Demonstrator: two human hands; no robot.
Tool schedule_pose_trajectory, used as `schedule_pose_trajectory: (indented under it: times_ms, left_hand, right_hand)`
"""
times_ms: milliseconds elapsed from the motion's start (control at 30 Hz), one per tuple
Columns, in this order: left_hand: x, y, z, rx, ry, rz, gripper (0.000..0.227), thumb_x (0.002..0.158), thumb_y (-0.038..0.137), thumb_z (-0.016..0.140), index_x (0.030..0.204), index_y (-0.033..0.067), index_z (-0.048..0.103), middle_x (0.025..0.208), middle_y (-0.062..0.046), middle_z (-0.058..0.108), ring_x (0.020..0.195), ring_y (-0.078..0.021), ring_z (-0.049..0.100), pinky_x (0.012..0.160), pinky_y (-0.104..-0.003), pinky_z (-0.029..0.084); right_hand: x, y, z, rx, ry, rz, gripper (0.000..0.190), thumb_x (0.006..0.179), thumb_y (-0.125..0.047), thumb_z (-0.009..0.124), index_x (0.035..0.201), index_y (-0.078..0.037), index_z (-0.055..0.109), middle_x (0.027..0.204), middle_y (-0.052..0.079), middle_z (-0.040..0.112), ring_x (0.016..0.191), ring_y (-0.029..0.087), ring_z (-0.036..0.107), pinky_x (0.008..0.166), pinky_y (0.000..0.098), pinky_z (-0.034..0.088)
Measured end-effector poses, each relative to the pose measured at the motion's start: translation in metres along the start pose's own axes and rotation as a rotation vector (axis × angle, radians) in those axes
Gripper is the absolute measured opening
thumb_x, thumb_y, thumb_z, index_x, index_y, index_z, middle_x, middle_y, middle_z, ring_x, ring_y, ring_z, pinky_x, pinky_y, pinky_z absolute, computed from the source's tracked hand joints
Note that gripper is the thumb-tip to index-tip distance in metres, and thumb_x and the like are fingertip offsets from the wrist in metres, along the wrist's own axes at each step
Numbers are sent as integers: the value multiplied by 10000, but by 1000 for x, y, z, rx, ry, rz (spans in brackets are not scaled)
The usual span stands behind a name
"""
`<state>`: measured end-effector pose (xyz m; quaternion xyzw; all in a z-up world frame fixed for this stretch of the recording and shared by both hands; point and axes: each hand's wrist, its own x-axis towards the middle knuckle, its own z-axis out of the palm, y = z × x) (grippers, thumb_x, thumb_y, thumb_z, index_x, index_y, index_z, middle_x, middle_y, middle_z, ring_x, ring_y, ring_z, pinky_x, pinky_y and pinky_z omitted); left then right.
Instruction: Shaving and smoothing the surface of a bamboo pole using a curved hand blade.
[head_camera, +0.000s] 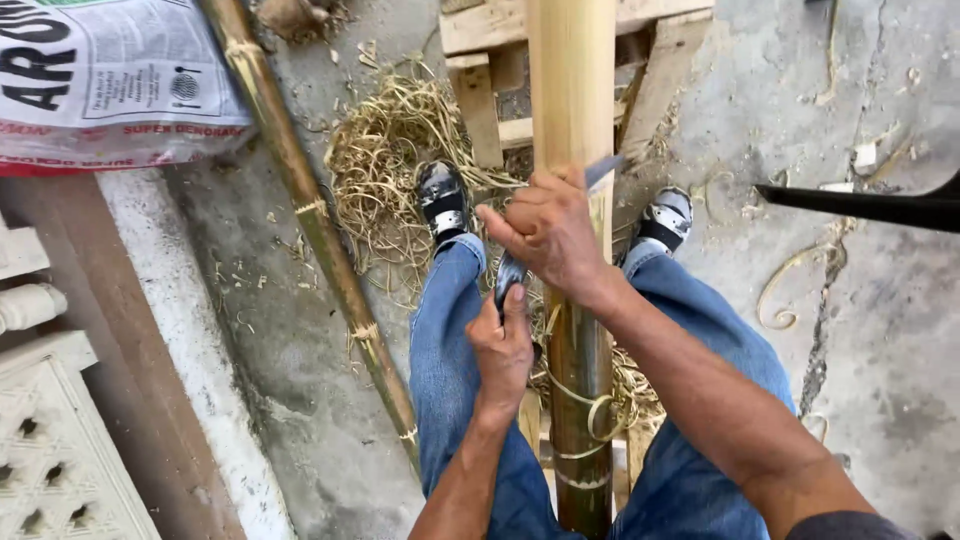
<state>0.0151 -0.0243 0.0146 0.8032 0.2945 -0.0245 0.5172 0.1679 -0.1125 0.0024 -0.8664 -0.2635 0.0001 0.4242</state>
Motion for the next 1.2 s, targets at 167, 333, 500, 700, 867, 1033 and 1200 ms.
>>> schedule_pose_trajectory:
  times_ms: [167, 333, 500, 700, 867, 1033, 1200]
  left_hand:
    - [-9, 5, -5, 22, -14, 38, 379, 1073, 325, 582, 873, 4, 610, 596, -63, 575, 486, -140, 556, 465, -340, 436]
    - [-51, -21, -33, -55, -40, -185, 382, 1051, 334, 587, 828, 23, 597, 590, -41, 578, 470, -117, 539, 426, -313, 429]
    - [-34, -20, -30, -150, -71, -355, 447, 1033, 418, 566, 754, 69, 572, 545, 6, 537, 421, -83, 507, 381, -275, 415]
    - [12, -17, -4, -198, -50, -169, 446, 1047, 444, 555, 802, 71, 553, 583, 22, 520, 465, -64, 488, 391, -258, 394]
    - [7, -29, -2, -190, -38, -129, 442, 1042, 434, 572, 804, 62, 553, 577, 18, 512, 468, -64, 483, 388, -258, 387]
    - [-17, -34, -25, -166, -67, -206, 410, 1039, 395, 577, 806, 58, 571, 577, 13, 525, 461, -66, 480, 386, -265, 386]
    - [-35, -33, -44, -228, -142, -420, 444, 1042, 368, 588, 759, 27, 574, 550, -1, 530, 424, -89, 474, 379, -291, 383]
  right_hand:
    - [-18, 2, 12, -10, -46, 22, 468, 987, -305, 777, 609, -95, 596, 638, 22, 564, 728, 207, 486, 826, 415, 376]
    - [-47, -30, 29, -176, -59, 26, 509, 916, -379, 732, 506, -117, 584, 536, 36, 536, 671, 212, 485, 892, 502, 391]
    - [-33, -28, 21, -47, -218, 69, 517, 946, -444, 701, 544, -132, 610, 570, 29, 541, 682, 204, 454, 779, 447, 360]
    - [2, -6, 14, -58, -63, 16, 476, 970, -386, 729, 600, -102, 631, 653, 45, 561, 749, 217, 490, 799, 427, 364]
    - [-1, -3, 21, -79, -66, -12, 482, 972, -364, 750, 588, -95, 636, 634, 41, 558, 727, 215, 484, 829, 434, 379]
    - [-22, -24, 29, -158, -157, 26, 469, 933, -372, 748, 557, -107, 655, 576, 29, 565, 687, 211, 490, 804, 456, 381]
    - [-35, -44, 21, -53, -183, 101, 421, 916, -350, 754, 584, -109, 660, 626, 54, 579, 726, 230, 511, 748, 441, 358]
